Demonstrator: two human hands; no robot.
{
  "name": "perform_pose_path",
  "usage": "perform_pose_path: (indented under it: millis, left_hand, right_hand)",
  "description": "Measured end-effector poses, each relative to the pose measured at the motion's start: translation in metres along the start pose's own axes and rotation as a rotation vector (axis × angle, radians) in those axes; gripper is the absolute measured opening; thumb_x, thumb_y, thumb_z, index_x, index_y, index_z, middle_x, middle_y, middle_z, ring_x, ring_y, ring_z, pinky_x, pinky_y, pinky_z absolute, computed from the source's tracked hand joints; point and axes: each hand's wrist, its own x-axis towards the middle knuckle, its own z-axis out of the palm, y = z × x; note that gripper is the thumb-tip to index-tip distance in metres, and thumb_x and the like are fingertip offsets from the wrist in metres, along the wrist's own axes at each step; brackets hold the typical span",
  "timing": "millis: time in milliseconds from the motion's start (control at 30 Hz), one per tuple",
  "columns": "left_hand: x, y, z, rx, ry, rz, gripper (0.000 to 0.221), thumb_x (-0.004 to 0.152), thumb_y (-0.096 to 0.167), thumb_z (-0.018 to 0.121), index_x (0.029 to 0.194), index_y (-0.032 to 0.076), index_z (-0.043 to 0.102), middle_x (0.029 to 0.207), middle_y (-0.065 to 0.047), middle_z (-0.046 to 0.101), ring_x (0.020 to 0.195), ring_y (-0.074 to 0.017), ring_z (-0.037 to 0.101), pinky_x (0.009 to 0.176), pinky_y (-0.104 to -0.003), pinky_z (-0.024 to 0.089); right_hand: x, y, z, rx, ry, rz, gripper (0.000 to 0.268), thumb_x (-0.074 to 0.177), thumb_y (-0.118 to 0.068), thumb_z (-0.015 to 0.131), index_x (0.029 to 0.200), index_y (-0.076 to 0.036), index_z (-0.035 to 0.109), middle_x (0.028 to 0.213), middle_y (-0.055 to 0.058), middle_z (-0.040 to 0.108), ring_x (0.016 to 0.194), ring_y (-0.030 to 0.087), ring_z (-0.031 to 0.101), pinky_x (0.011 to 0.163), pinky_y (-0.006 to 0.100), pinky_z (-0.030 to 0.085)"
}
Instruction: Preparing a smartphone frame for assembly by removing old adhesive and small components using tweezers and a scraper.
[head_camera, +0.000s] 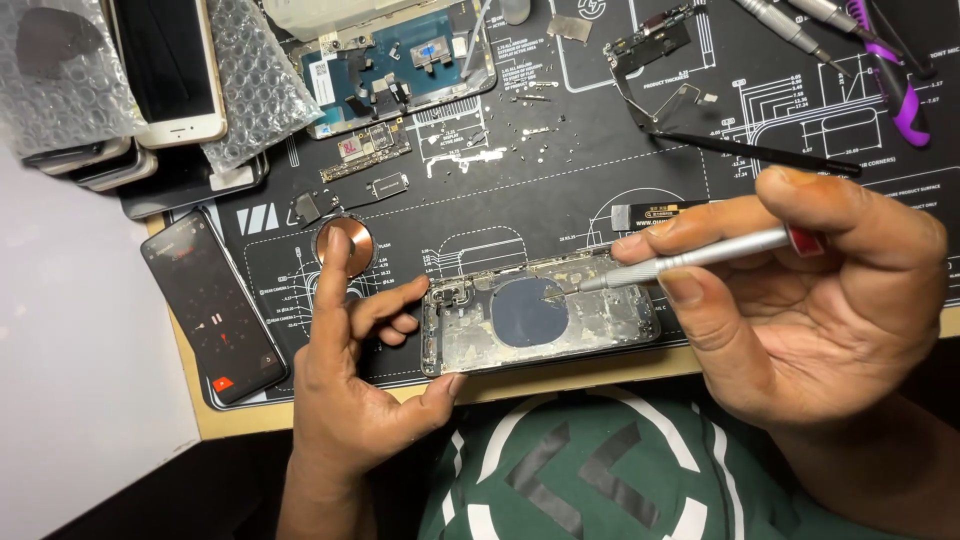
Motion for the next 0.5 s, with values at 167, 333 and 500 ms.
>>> perform_pose_path:
  millis: [167, 333, 500]
  left_hand:
    - [-0.002, -0.003, 0.000, 0.012, -0.050, 0.056, 0.120, 0.069, 0.031, 0.089, 0.160, 0.003, 0.015, 0.155, -0.020, 0.054, 0.120, -0.0219, 0.073, 0.090, -0.024, 0.059]
    - [-0.009, -0.015, 0.008, 0.245, -0.062, 0.206, 0.107, 0.081, 0.045, 0.084, 0.159, 0.004, 0.024, 0.133, -0.011, 0.067, 0.109, -0.0217, 0.065, 0.094, -0.035, 0.058]
    - [-0.007, -0.011, 0.008, 0.285, -0.045, 0.339, 0.081, 0.090, 0.039, 0.075, 0.152, 0.000, 0.039, 0.133, -0.017, 0.062, 0.120, -0.0322, 0.062, 0.105, -0.045, 0.050]
  right_hand:
    - [0.002, 0.003, 0.002, 0.005, 0.008, 0.017, 0.049, 0.100, 0.009, 0.062, 0.137, 0.000, 0.031, 0.101, 0.024, 0.064, 0.093, 0.033, 0.081, 0.086, 0.037, 0.074]
    - [0.005, 0.004, 0.009, -0.048, 0.048, 0.058, 0.029, 0.103, 0.013, 0.059, 0.126, 0.011, 0.042, 0.110, 0.030, 0.066, 0.103, 0.036, 0.076, 0.093, 0.036, 0.066]
    - [0.010, -0.004, 0.009, -0.081, 0.056, 0.113, 0.017, 0.104, 0.018, 0.059, 0.115, 0.017, 0.046, 0.111, 0.036, 0.067, 0.090, 0.032, 0.073, 0.075, 0.029, 0.061]
